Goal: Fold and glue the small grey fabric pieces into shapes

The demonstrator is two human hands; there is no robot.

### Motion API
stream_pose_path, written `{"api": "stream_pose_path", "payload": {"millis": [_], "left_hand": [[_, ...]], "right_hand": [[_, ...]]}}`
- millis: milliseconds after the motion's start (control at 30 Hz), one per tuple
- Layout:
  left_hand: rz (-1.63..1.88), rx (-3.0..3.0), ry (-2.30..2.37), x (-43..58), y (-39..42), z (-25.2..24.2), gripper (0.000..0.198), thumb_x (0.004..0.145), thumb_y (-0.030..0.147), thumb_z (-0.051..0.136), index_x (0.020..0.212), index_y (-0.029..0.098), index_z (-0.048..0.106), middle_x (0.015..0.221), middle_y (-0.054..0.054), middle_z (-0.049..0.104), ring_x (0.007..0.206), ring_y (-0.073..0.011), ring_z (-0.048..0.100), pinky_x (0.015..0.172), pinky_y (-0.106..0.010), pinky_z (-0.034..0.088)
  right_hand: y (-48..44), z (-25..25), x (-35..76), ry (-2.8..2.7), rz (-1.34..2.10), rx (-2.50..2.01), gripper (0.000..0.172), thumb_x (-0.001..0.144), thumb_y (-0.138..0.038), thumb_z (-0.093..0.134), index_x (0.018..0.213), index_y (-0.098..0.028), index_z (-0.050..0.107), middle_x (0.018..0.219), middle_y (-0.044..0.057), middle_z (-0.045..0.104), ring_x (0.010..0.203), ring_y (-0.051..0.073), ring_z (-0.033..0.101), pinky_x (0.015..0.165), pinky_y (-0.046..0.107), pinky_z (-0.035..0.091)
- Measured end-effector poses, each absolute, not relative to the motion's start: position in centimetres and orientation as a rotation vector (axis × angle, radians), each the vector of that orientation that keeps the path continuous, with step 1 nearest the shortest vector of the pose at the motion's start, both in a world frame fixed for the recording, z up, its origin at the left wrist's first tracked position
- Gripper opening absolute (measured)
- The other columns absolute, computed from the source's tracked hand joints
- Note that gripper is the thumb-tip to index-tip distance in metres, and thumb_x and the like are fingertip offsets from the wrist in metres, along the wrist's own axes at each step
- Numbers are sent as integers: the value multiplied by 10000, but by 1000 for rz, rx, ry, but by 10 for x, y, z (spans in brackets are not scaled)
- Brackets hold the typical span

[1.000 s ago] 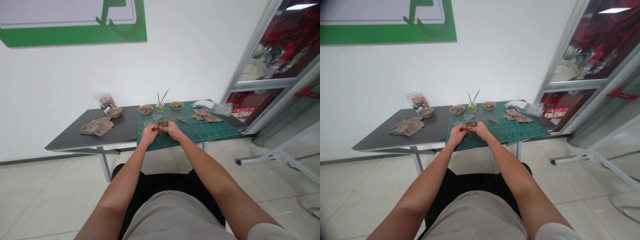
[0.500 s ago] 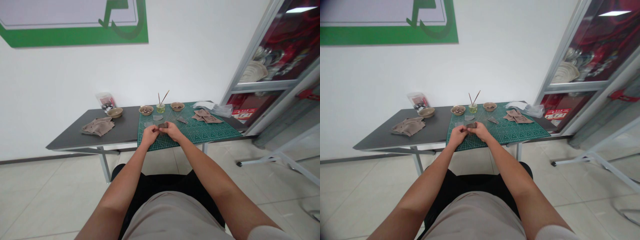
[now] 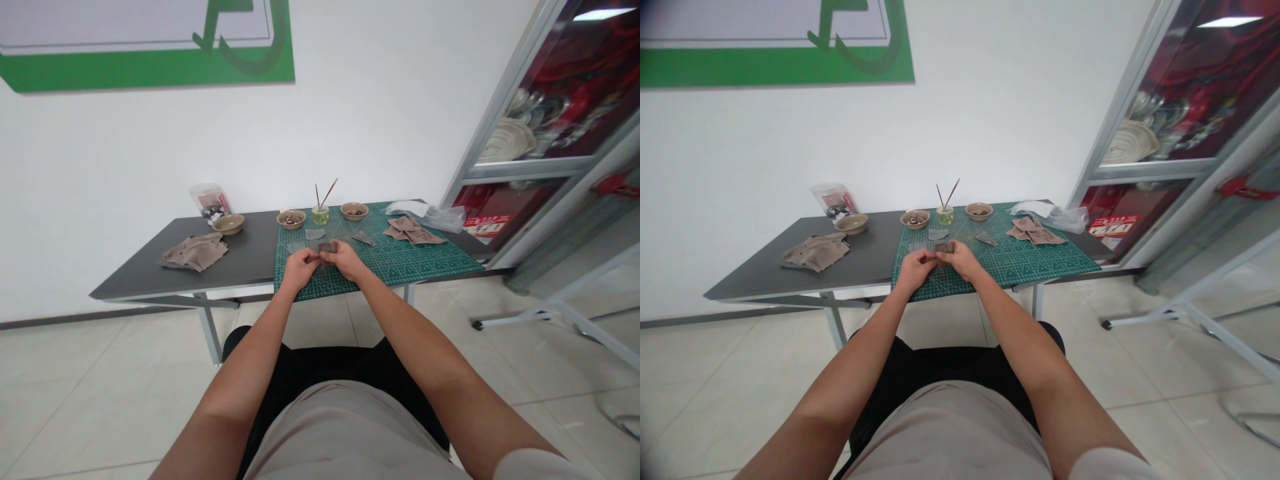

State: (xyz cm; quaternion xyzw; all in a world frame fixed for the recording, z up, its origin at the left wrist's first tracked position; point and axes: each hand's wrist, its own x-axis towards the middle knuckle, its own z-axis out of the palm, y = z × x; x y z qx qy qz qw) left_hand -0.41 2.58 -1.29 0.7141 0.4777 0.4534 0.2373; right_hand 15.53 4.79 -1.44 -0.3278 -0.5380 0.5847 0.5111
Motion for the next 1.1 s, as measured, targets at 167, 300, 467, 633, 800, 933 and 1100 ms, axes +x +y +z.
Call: {"api": "stream_pose_path", "payload": {"millis": [167,300,467,633,800,933,1100], "left_hand": [[1288,1883,1309,-5,24,-11,21,694,177,628,684,181,610,638,32,608,616,-121,530,625,-246,416],[1263,1971,1382,-5,24,-11,91,674,138,618,607,180,574,586,43,553,607,-117,505,604,-237,388],[1265,1810,1259,-6,27,-14,58,697,228,666,702,178,637,662,23,643,629,-128,557,636,-254,431],[1266,1916,1330,-5,26,-15,60,695,154,614,648,182,588,595,41,562,597,-121,504,608,-246,384],[1242,2051,1404,-1,21,-12,122,738,133,565,628,185,550,611,31,539,628,-131,496,631,-256,367],[1254,1980,1370,-1,19,-10,86,737,154,591,659,186,574,618,32,557,626,-132,500,630,-253,378],[1265,1950,1358,-2,20,-8,109,732,168,593,638,189,542,599,41,541,605,-124,488,608,-244,375]], "right_hand": [[47,-12,155,-1325,1432,-764,473,525,-400,863,766,-184,518,697,-38,583,656,123,550,653,276,455],[48,-13,155,-1432,1357,-795,459,528,-384,861,733,-187,501,662,-55,558,622,110,518,624,261,429],[47,-14,156,-1315,1469,-727,509,540,-422,853,759,-213,443,681,-58,568,622,135,565,618,289,466],[47,-12,156,-1423,1386,-754,442,573,-408,839,775,-184,516,703,-42,583,660,119,546,672,273,448],[49,-15,156,-1493,1327,-806,411,606,-432,817,789,-173,556,698,-30,583,653,123,533,650,270,431],[49,-16,156,-1384,1412,-761,446,583,-443,830,807,-188,542,701,-28,585,628,133,550,645,294,459],[50,-16,155,-1434,1382,-764,439,562,-402,845,814,-184,558,721,-30,598,670,130,552,674,279,455]]}}
